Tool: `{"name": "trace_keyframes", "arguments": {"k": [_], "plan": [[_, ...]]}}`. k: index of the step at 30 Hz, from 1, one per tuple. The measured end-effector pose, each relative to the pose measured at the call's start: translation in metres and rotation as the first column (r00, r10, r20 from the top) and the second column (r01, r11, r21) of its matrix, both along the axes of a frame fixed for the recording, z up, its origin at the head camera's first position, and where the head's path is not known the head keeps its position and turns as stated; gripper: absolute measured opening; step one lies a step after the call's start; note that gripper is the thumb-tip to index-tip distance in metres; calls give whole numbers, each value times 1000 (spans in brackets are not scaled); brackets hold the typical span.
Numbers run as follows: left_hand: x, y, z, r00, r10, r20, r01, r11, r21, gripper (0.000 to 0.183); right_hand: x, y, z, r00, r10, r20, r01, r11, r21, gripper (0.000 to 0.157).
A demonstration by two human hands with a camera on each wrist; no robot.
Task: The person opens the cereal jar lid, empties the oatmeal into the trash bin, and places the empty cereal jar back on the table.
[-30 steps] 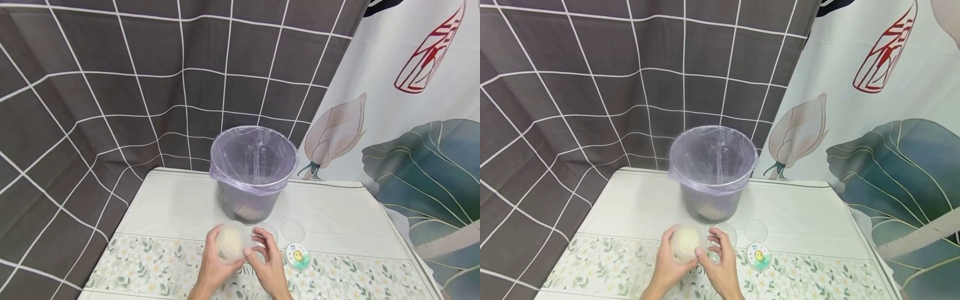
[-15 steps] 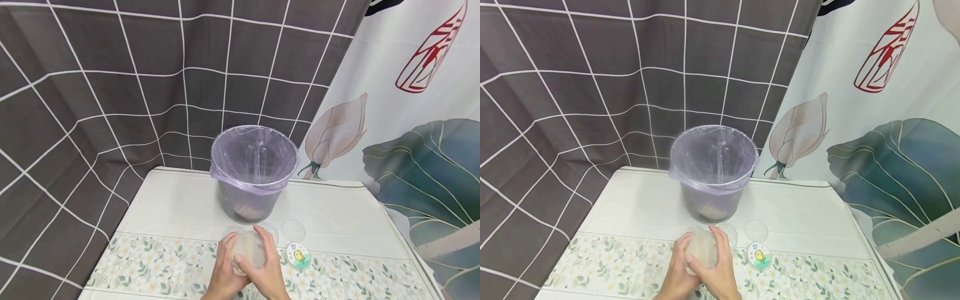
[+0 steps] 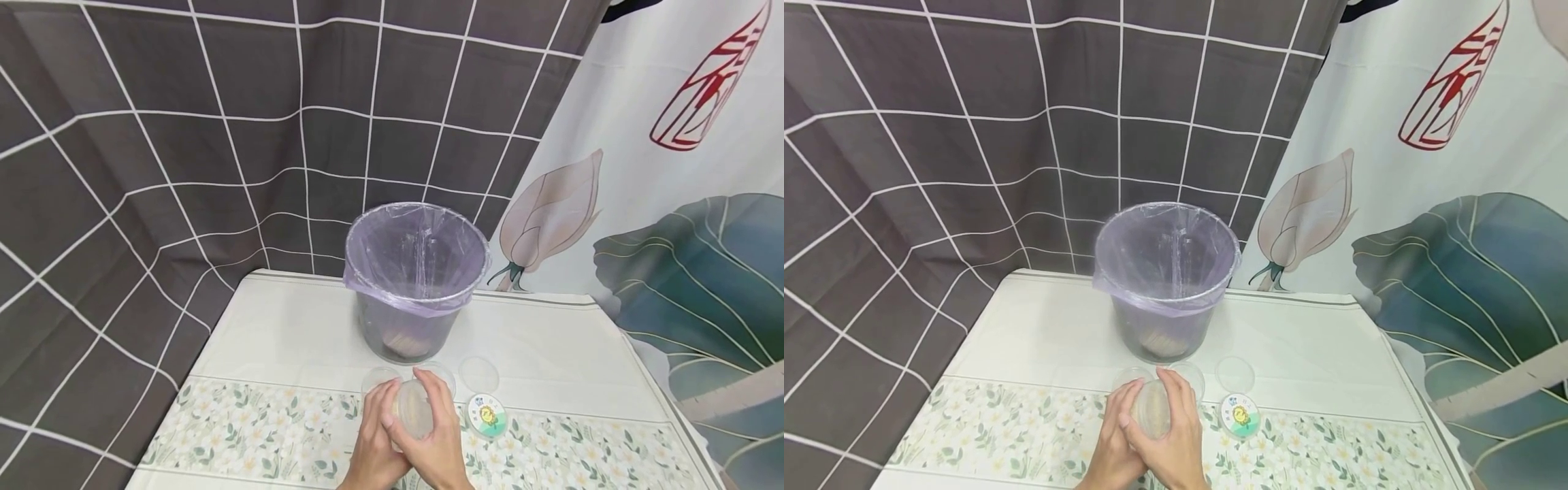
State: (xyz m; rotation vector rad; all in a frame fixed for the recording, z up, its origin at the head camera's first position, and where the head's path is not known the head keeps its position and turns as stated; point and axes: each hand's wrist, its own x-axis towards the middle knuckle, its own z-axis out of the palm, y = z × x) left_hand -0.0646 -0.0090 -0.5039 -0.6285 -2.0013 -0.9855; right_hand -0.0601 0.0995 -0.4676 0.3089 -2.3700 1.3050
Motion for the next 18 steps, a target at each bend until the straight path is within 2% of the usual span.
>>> {"name": "trace_keyframes", "arguments": {"k": [2,9,12,18], "plan": [[0,1,0,1000,7,-8,-7,1000,-7,93,-1,-1,-2,999,-13,-52,12,1000,-12,68],[3,2,-1,998,32,61,-30,999,-31,95,-1,-5,0,981,-28,-194,16,998,-65,64],[2,3,0,997,63,49,-60,997,-55,92,1,-8,11,967,-21,-254,2,997,-74,61],[-1,4,0,992,123,-30,-124,989,-74,81,6,-14,30,942,-28,-335,-5,995,-97,57]]}}
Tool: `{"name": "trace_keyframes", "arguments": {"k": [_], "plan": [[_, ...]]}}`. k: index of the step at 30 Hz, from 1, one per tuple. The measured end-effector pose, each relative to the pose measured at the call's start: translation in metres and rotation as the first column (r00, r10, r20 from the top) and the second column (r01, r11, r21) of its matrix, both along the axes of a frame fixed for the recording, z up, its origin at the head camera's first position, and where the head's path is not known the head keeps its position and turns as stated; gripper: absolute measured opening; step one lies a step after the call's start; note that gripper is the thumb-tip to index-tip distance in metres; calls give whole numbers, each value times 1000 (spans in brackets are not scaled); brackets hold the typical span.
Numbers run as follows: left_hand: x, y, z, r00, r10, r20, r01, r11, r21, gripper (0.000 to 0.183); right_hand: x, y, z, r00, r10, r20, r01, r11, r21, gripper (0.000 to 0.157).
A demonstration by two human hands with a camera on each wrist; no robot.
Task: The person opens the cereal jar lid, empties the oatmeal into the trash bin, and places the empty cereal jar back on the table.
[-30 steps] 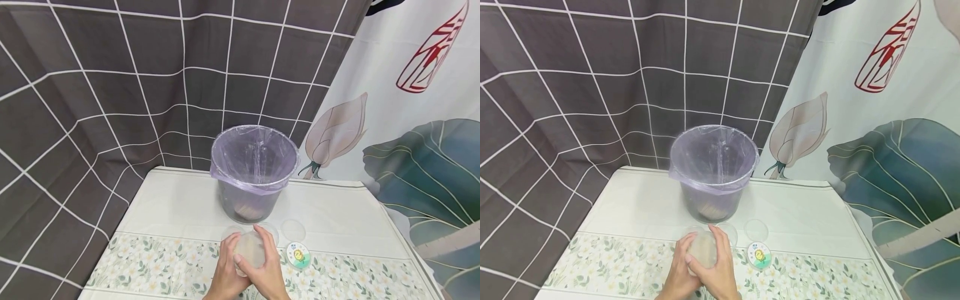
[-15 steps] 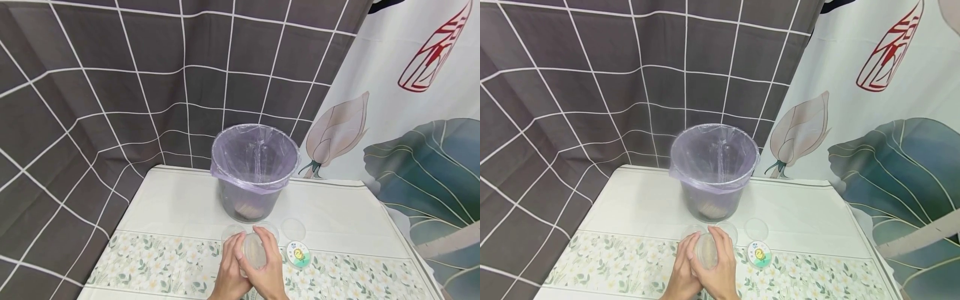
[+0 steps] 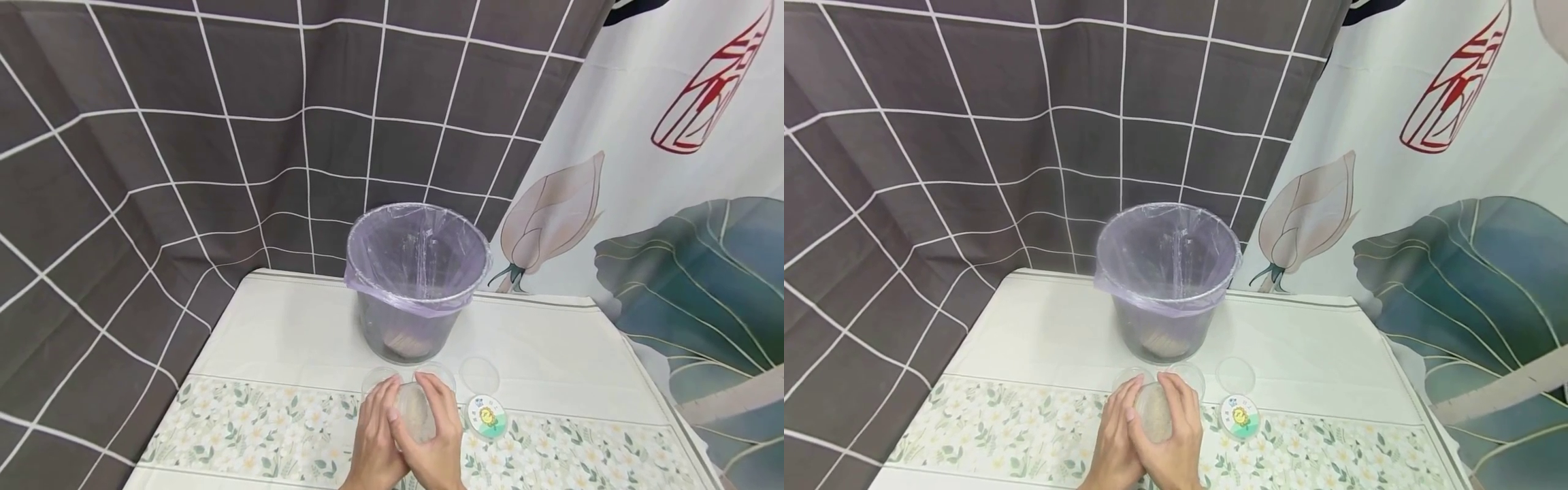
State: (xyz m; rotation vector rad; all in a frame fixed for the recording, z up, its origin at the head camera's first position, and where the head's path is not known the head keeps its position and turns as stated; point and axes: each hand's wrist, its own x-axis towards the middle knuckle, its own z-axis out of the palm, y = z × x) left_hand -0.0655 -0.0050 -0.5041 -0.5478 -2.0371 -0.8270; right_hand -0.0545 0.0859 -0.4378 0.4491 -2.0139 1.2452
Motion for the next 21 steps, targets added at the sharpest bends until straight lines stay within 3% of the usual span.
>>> {"name": "trace_keyframes", "arguments": {"k": [3,14,21], "plan": [[0,1,-1,1000,-2,-12,2,1000,1,77,0,-1,0,1000,-4,-26,3,1000,-13,58],[-1,2,-2,998,-24,53,27,999,-41,73,-3,1,-5,997,-18,-69,15,999,-43,56],[-2,0,-1,995,-18,93,26,997,-79,71,-3,4,-8,998,-10,-56,6,998,-61,54]]}}
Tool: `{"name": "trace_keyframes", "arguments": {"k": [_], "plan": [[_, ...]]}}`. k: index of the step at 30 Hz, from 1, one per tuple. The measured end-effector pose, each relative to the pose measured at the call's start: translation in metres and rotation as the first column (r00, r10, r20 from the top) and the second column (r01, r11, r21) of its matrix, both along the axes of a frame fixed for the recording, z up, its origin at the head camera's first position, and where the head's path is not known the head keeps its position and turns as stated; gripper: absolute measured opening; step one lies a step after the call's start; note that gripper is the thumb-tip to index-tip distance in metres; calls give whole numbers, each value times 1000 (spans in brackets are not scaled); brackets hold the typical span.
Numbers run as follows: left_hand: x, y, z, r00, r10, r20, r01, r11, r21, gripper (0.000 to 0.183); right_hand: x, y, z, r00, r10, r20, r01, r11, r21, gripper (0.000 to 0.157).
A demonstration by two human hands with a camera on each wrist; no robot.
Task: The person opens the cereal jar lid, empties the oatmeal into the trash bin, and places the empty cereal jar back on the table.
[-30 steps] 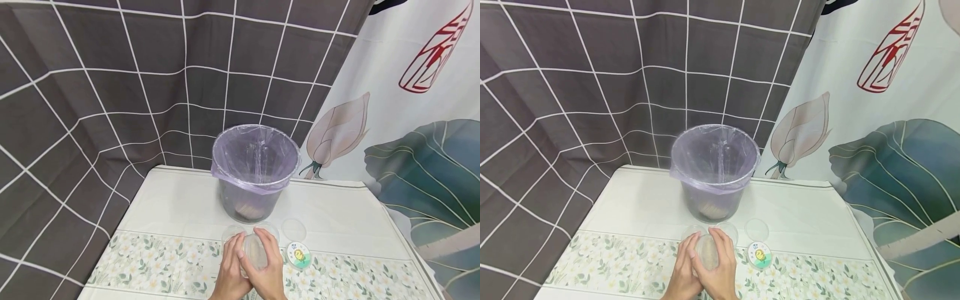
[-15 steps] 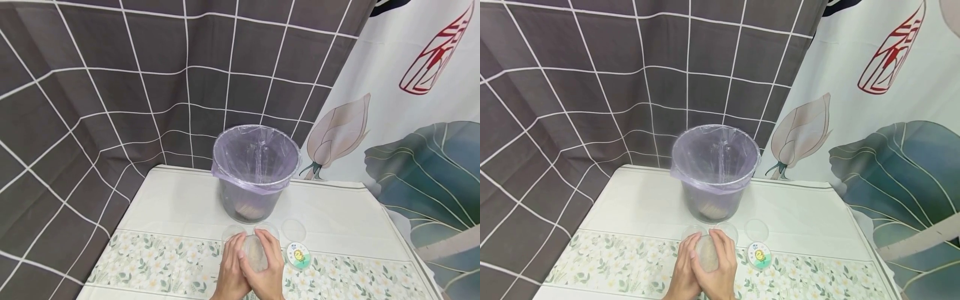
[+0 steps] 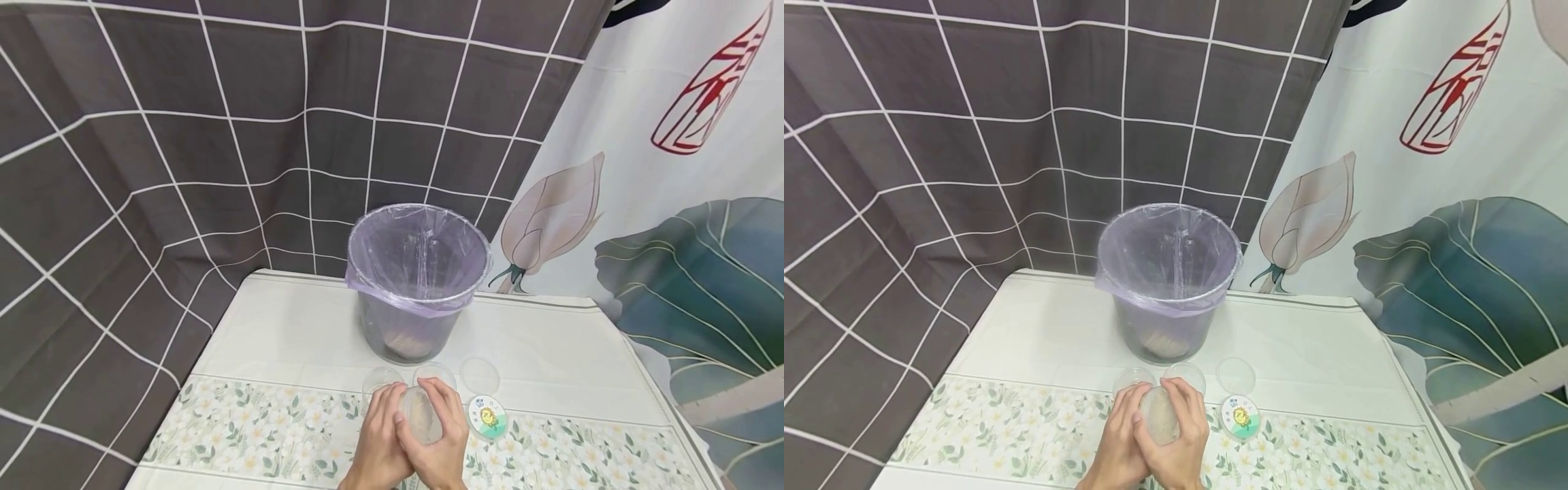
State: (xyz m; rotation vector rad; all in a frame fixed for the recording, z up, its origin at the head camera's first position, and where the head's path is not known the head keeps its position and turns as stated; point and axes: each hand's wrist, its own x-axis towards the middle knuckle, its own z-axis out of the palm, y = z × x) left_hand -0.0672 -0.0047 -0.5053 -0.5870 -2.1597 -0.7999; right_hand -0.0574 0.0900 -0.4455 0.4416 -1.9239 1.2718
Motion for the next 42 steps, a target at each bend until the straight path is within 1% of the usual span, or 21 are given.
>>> {"name": "trace_keyframes", "arguments": {"k": [1,3,5,7,9,12,14,16,19,23,26,27,28,31,33,34,36,37,40,42], "plan": [[0,-1,0,1000,-9,18,9,1000,1,72,-1,1,-1,1000,11,-7,-11,1000,3,54],[0,-4,1,995,-54,83,52,998,27,75,-3,3,-4,999,47,-27,-47,999,16,53],[1,-8,2,982,-107,158,98,993,63,80,-7,6,-9,992,111,-57,-110,993,35,52],[1,-12,3,963,-153,220,136,987,91,84,-12,10,-18,981,175,-82,-171,983,60,52],[1,-15,4,952,-177,248,159,983,92,88,-17,13,-28,972,218,-86,-212,974,77,52],[0,-17,4,946,-191,261,176,981,79,89,-21,16,-38,970,230,-78,-223,971,89,54],[-1,-18,3,940,-209,269,192,977,88,91,-21,16,-40,971,225,-77,-218,972,94,55],[-1,-20,3,926,-233,297,214,972,97,91,-19,16,-38,972,224,-74,-216,971,100,55],[-2,-23,2,900,-283,330,263,959,105,94,-16,14,-26,969,232,-82,-222,969,111,53],[-4,-29,3,850,-358,386,339,933,119,99,-12,13,-11,957,271,-104,-258,958,123,51],[-6,-34,4,814,-395,425,387,915,111,103,-11,12,-6,946,302,-117,-286,948,139,49],[-7,-35,5,798,-413,438,405,907,116,104,-11,12,-5,942,312,-122,-294,945,145,49],[-8,-37,5,787,-424,448,419,900,116,104,-11,12,-5,940,319,-124,-299,942,152,49],[-11,-42,6,760,-467,452,462,877,130,104,-11,12,-4,935,330,-134,-305,936,175,48],[-13,-44,6,742,-502,444,494,857,145,103,-11,11,-4,931,338,-141,-309,932,189,48],[-14,-45,6,737,-513,441,505,851,147,102,-12,11,-5,928,342,-148,-312,930,195,48],[-16,-47,6,714,-548,435,540,827,157,101,-13,12,-9,922,354,-157,-321,925,204,49],[-16,-48,6,698,-565,440,555,815,166,101,-15,12,-12,919,361,-159,-326,922,209,49],[-18,-50,7,630,-620,467,597,772,220,98,-18,14,-24,908,385,-167,-346,912,220,50],[-19,-51,8,575,-657,487,619,739,266,95,-20,16,-30,900,405,-165,-365,903,226,51]]}}
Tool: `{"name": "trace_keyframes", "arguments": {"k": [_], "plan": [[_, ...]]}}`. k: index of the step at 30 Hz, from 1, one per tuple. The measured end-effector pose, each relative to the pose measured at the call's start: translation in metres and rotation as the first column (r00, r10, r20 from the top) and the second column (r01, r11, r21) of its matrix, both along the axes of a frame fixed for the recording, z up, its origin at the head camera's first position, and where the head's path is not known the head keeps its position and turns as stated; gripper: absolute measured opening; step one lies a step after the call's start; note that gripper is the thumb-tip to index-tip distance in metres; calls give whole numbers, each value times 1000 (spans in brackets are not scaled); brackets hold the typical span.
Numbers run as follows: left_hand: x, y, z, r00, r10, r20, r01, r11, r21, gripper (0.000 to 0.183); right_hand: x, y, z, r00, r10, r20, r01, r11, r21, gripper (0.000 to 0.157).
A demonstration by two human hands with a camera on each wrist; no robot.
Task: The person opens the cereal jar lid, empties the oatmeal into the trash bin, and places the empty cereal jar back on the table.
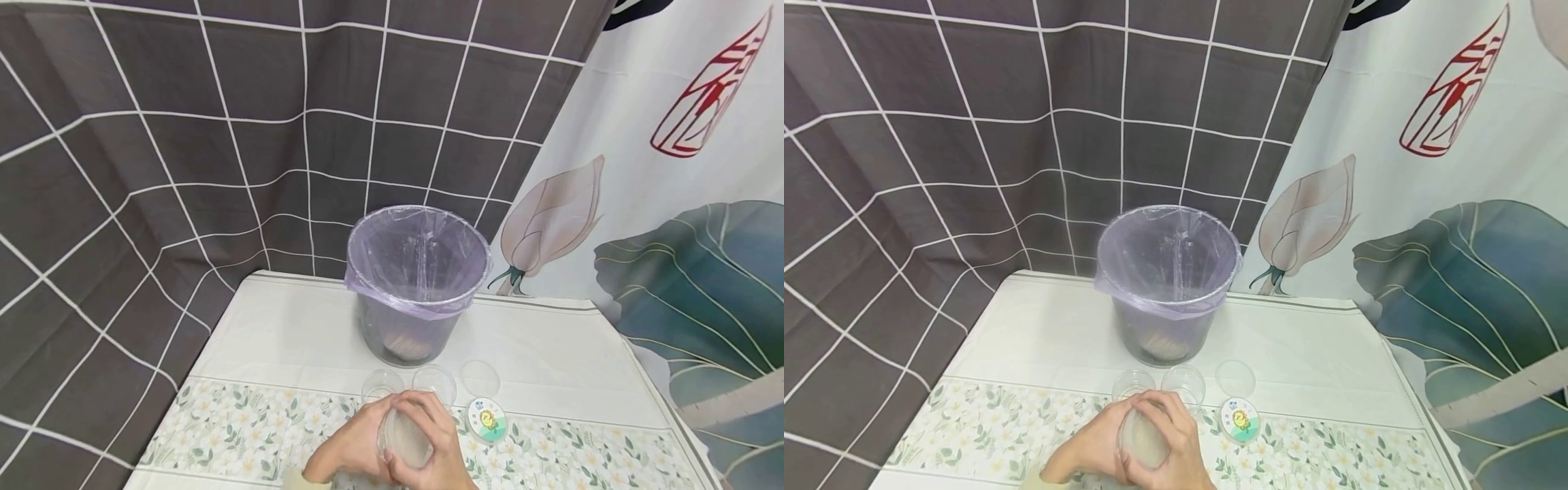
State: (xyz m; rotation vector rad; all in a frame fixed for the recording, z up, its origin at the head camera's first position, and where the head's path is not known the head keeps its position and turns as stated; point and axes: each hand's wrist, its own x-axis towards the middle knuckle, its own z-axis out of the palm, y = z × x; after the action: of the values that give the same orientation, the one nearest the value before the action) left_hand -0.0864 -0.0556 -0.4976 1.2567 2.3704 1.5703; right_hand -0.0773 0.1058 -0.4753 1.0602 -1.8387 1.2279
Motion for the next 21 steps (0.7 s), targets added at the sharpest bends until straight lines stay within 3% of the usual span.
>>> {"name": "trace_keyframes", "arguments": {"k": [7,11,17,21], "plan": [[-3,-3,2,994,-89,62,87,996,31,93,-1,2,-2,998,69,8,-69,998,7,52],[-4,-4,1,983,-128,131,121,991,56,90,0,2,6,995,103,9,-103,995,12,49],[-4,-6,0,956,-146,254,133,989,68,88,4,0,23,989,149,13,-149,989,26,45],[-4,-7,0,950,-160,267,146,987,73,89,5,0,25,988,155,26,-156,987,31,45]]}}
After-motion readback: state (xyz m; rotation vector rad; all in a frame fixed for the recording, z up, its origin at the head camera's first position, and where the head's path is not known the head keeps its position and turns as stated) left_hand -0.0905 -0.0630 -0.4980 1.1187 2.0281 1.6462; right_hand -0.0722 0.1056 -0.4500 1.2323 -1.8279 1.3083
